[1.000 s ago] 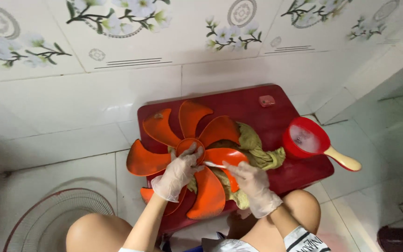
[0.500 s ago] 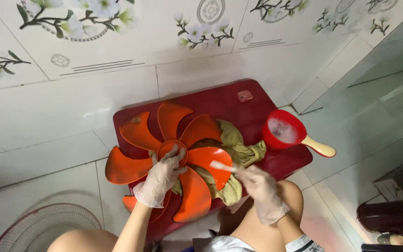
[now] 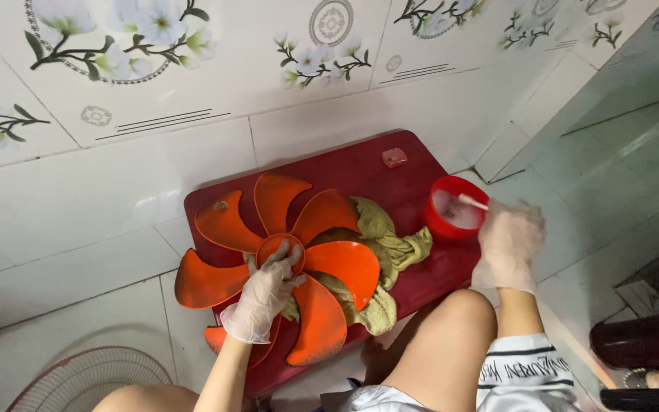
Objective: Clean fan blades using a toothbrush, soapy water, and a cloth
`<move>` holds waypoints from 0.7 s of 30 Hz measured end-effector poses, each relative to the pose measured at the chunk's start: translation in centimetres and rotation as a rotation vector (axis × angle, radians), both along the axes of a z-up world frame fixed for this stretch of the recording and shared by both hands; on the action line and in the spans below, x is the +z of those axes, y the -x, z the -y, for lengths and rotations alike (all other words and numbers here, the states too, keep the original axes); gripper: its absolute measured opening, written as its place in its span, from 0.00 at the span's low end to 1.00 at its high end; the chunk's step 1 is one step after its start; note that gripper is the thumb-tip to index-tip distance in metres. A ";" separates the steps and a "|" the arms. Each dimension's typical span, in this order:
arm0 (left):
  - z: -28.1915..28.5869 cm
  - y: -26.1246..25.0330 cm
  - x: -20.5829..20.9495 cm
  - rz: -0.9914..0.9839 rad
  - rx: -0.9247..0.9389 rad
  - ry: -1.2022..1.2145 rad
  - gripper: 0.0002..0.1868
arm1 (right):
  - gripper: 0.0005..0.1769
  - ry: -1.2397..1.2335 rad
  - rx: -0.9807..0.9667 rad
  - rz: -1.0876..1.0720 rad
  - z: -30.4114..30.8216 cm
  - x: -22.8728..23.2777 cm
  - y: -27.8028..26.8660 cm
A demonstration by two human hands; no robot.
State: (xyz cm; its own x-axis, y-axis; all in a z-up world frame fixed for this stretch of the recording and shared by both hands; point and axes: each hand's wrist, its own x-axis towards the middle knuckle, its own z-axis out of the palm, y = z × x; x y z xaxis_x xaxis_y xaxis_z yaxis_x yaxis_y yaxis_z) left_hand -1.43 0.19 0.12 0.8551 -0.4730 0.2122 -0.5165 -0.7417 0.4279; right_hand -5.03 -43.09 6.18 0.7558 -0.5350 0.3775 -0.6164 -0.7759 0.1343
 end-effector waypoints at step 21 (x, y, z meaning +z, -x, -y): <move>1.5 -1.1 -4.1 0.099 0.105 0.134 0.20 | 0.08 -1.084 0.570 0.398 -14.0 1.3 5.4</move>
